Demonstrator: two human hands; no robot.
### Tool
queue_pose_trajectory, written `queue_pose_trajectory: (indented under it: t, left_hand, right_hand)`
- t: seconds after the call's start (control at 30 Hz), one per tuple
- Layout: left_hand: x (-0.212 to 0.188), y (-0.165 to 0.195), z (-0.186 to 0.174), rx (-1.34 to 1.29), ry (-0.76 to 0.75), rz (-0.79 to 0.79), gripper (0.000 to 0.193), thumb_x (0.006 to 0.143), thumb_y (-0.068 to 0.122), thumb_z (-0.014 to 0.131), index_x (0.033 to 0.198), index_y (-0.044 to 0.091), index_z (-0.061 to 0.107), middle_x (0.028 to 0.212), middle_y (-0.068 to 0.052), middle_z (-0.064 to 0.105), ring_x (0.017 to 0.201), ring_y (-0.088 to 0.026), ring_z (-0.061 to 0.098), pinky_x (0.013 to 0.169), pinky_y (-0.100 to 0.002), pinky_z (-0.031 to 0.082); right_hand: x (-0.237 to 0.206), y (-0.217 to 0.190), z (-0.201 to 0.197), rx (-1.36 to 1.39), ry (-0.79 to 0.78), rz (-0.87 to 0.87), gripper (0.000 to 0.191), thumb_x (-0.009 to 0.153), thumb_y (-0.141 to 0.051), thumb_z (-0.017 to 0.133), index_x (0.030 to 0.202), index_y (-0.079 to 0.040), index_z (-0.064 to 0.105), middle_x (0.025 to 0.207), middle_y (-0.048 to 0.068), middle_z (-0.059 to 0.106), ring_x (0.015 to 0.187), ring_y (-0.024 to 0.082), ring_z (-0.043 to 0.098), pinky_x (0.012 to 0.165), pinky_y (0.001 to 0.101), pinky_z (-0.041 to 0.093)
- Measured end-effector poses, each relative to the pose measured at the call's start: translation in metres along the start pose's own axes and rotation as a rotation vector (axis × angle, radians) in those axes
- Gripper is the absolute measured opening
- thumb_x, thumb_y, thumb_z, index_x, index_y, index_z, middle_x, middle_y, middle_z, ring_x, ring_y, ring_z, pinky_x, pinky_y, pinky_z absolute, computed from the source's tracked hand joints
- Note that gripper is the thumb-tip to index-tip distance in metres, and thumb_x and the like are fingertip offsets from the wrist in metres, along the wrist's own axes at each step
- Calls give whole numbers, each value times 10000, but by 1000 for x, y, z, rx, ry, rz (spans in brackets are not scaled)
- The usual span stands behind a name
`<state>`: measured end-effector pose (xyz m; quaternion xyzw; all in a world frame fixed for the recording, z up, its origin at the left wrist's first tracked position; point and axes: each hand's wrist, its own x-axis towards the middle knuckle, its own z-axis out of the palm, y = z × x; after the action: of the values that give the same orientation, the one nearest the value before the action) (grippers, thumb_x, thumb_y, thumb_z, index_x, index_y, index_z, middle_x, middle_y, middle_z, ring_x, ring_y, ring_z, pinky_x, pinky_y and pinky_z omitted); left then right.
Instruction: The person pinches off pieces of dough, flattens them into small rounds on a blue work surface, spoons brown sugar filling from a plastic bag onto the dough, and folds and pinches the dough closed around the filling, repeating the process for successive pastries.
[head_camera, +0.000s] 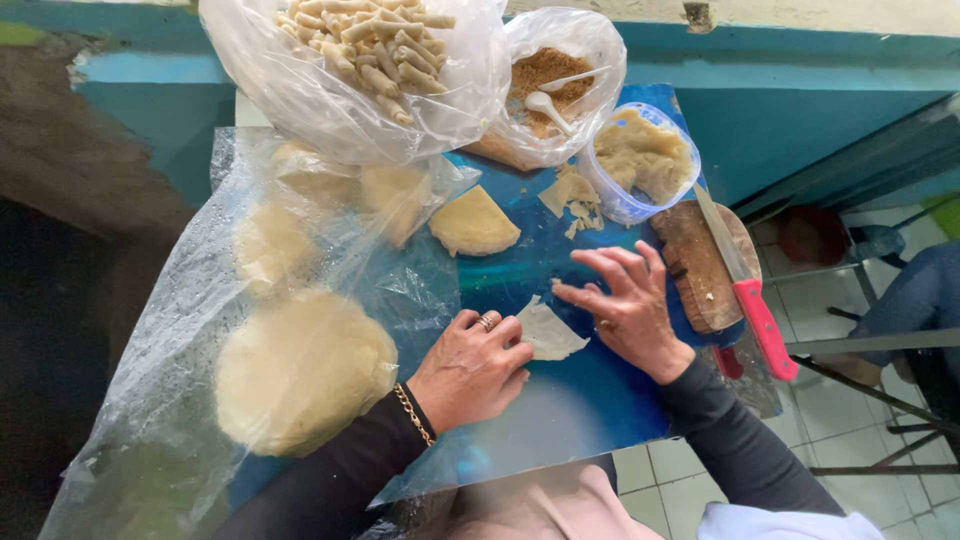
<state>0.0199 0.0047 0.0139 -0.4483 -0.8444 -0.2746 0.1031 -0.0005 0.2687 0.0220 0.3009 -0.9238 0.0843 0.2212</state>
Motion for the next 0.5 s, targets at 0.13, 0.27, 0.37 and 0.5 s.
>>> queue_pose_trajectory:
  t: [0.13,0.27,0.37,0.5]
  left_hand:
    - [0,-2,3,-40,-15,-12,165,790,242,745,865,129,652,942,-60,576,923,-245,583,811,-414,433]
    - [0,-3,4,-60,5,-2,158,800,234,741,860,122,647,953,-59,581,942,-247,586,806,-413,439]
    - [1,-4,2,-73,8,4,151,806,231,738,862,122,651,952,-61,586,939,-251,587,802,-417,442]
    - [0,-6,2,-60,-12,6,151,807,231,736,860,117,654,950,-73,587,937,-267,583,782,-423,439]
  right_hand:
    - [9,32,-2,331,116,228,326,864,-34,639,1045,-286,740,1307,8,638,1303,200,574,1108,362,415]
    - [25,72,-11,282,147,480,320,903,-85,691,1219,-119,731,1133,21,685,1046,190,605,926,327,459]
    - [31,81,-5,1016,104,781,415,937,-125,643,1348,-70,638,1005,-93,623,840,14,545,725,177,413]
    - [7,70,1,1392,30,1080,540,933,-141,640,1465,-93,561,728,-74,485,549,-9,381,460,156,259]
